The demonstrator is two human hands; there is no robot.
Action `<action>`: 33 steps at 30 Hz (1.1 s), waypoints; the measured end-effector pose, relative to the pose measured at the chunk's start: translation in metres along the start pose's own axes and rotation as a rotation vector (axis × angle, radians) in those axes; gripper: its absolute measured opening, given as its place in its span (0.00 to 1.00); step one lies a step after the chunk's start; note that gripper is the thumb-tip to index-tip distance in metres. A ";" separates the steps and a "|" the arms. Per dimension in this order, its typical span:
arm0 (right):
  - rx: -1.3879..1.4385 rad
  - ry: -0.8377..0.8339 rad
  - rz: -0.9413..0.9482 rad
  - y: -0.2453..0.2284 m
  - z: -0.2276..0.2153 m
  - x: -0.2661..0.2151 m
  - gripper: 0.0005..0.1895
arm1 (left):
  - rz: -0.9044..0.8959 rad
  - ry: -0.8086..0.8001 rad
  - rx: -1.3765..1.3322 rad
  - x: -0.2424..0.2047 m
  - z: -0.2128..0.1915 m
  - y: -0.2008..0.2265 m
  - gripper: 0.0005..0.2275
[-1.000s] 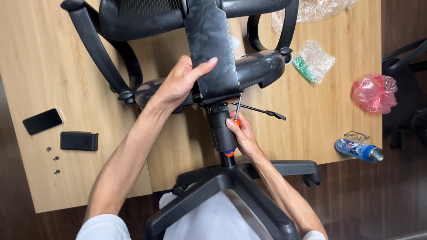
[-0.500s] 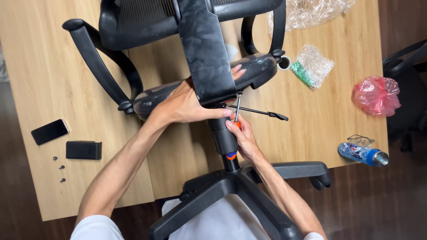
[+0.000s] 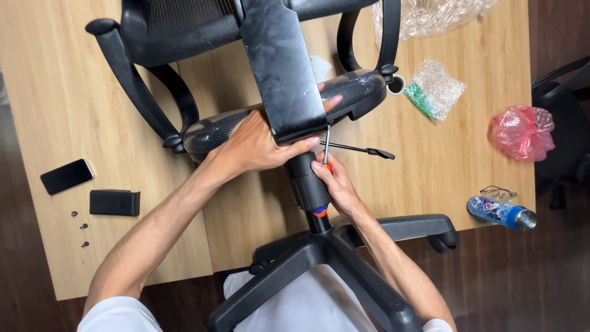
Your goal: The person assembles an office chair on a wooden desk. They press the gas lift cylinder into the five-star base, use a screwdriver to drive screws and attach the seat mounting plate to the seat underside, then align the seat onto the cylinder and continue screwing it in place.
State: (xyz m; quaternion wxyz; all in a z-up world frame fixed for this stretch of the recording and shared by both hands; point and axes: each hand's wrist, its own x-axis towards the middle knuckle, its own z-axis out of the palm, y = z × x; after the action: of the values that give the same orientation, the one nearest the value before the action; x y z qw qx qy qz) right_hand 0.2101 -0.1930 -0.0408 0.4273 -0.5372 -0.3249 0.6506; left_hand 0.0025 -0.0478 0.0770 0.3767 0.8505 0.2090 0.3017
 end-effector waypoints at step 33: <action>0.477 -0.189 0.221 -0.041 -0.045 -0.017 0.17 | -0.131 -0.034 -0.011 -0.001 0.006 -0.010 0.33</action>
State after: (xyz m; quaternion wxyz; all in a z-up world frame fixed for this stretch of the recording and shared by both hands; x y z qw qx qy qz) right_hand 0.2630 -0.1924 -0.0069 0.4359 -0.3907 -0.1404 0.7985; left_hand 0.0049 -0.0454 0.0660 0.4037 0.8380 0.2560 0.2631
